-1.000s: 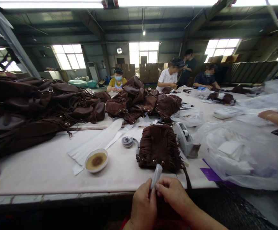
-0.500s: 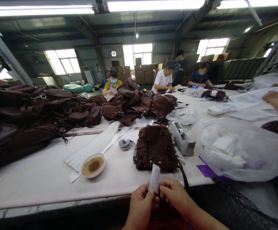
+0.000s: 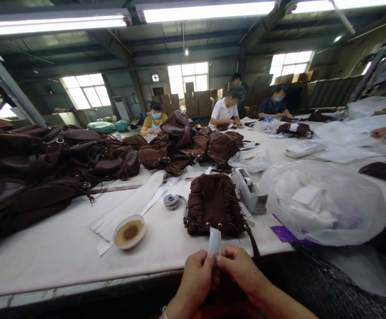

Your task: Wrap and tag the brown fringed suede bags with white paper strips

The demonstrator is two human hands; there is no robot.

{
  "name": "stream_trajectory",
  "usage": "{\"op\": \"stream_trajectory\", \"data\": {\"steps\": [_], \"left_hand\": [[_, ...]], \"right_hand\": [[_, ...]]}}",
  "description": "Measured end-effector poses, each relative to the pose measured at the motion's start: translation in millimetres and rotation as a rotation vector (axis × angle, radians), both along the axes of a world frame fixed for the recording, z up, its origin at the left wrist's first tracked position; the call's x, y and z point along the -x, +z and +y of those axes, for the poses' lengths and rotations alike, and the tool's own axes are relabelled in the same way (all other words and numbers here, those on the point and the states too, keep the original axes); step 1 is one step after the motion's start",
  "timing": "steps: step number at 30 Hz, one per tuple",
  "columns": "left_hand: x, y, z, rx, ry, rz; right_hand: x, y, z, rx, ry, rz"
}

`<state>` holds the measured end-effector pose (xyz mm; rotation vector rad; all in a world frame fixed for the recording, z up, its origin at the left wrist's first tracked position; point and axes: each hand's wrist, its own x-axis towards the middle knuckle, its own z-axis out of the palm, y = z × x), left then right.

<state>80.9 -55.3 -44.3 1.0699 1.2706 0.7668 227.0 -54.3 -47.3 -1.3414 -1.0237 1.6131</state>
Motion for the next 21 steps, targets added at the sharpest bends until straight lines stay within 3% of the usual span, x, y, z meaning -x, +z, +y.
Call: {"op": "stream_trajectory", "data": {"steps": [5,8,11,14,17,21], "left_hand": [[-7.8,-7.8,2.8,-0.051,0.007,0.080],[2.2,-7.1,5.3,-0.097,-0.074,0.212],[23.4,-4.0,8.0,-0.369,-0.111,0.492],[38.4,0.6,8.0,-0.747,0.018,0.673],[29.7,12.2,4.8,-0.998,0.013,0.633],[-7.2,34.5,0.5,-1.138,-0.321,0.511]], "right_hand": [[3.3,-9.6,-1.0,-0.055,-0.048,-0.100],[-5.9,-1.4,-5.4,-0.144,-0.010,-0.271],[-38.8,9.3,-6.9,-0.326,-0.072,-0.487],[-81.2,5.9,-1.4,-0.344,-0.317,-0.622],[-102.9,-7.5,6.1,-0.202,-0.389,-0.498],[-93.2,-10.0,6.9,-0.097,-0.262,-0.122]]}}
